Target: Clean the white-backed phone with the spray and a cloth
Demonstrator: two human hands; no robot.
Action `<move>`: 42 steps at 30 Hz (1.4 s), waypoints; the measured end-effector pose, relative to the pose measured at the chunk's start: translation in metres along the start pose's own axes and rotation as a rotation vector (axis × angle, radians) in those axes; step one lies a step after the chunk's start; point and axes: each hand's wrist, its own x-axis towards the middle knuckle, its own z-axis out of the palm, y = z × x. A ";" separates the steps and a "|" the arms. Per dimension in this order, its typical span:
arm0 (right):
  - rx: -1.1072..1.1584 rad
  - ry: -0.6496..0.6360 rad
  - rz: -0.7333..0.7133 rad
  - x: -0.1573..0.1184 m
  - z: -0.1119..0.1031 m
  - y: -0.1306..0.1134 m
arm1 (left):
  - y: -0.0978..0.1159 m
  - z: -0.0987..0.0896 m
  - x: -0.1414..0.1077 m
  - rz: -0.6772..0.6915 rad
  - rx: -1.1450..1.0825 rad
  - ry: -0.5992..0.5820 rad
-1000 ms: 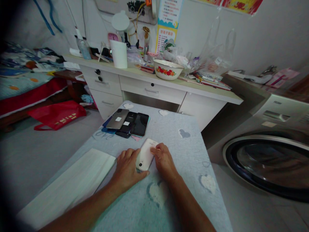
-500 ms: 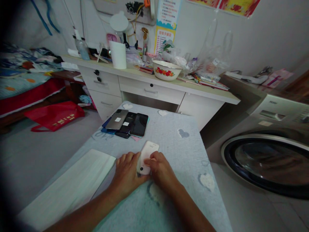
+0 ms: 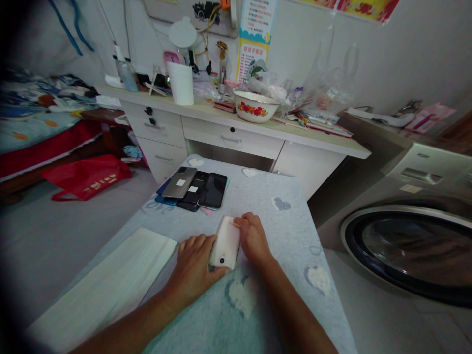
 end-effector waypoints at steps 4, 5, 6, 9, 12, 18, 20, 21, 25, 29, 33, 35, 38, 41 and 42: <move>-0.022 -0.016 -0.056 0.006 0.005 -0.002 | -0.001 -0.001 0.001 0.000 -0.008 -0.006; -0.023 -0.022 -0.070 0.007 0.006 -0.003 | -0.002 0.000 0.001 0.001 -0.008 -0.006; -0.023 -0.032 -0.085 0.008 0.007 -0.005 | -0.002 0.000 0.001 0.004 -0.009 -0.003; -0.018 -0.073 -0.128 0.007 0.007 -0.013 | -0.004 0.001 0.001 0.021 -0.014 0.010; -0.003 -0.136 -0.179 0.002 0.006 -0.022 | -0.005 0.003 0.001 0.025 -0.025 0.026; -0.042 -0.161 -0.206 0.001 0.008 -0.024 | -0.004 0.002 0.000 0.040 -0.013 0.034; -0.092 -0.145 -0.192 0.007 0.011 -0.022 | -0.003 0.001 0.000 0.046 -0.003 0.040; -0.110 -0.136 -0.187 0.010 0.012 -0.020 | -0.003 0.001 0.000 0.047 0.001 0.042; -0.120 -0.093 -0.160 0.021 0.017 -0.018 | -0.003 0.000 -0.001 0.052 0.005 0.046; -0.103 -0.075 -0.137 0.023 0.018 -0.018 | -0.004 0.002 -0.001 0.055 -0.003 0.057; -0.075 -0.119 -0.181 0.014 0.015 -0.021 | -0.005 0.003 0.000 0.050 -0.006 0.063; -0.059 -0.158 -0.213 0.005 0.010 -0.023 | -0.005 0.002 0.000 0.044 -0.009 0.062; -0.019 -0.206 -0.255 -0.006 0.005 -0.027 | -0.004 0.001 0.001 0.044 -0.007 0.066; -0.018 -0.216 -0.258 -0.008 0.003 -0.028 | -0.003 0.000 0.001 0.057 -0.007 0.080; -0.033 -0.211 -0.247 -0.005 0.004 -0.028 | -0.003 0.000 0.001 0.060 -0.006 0.085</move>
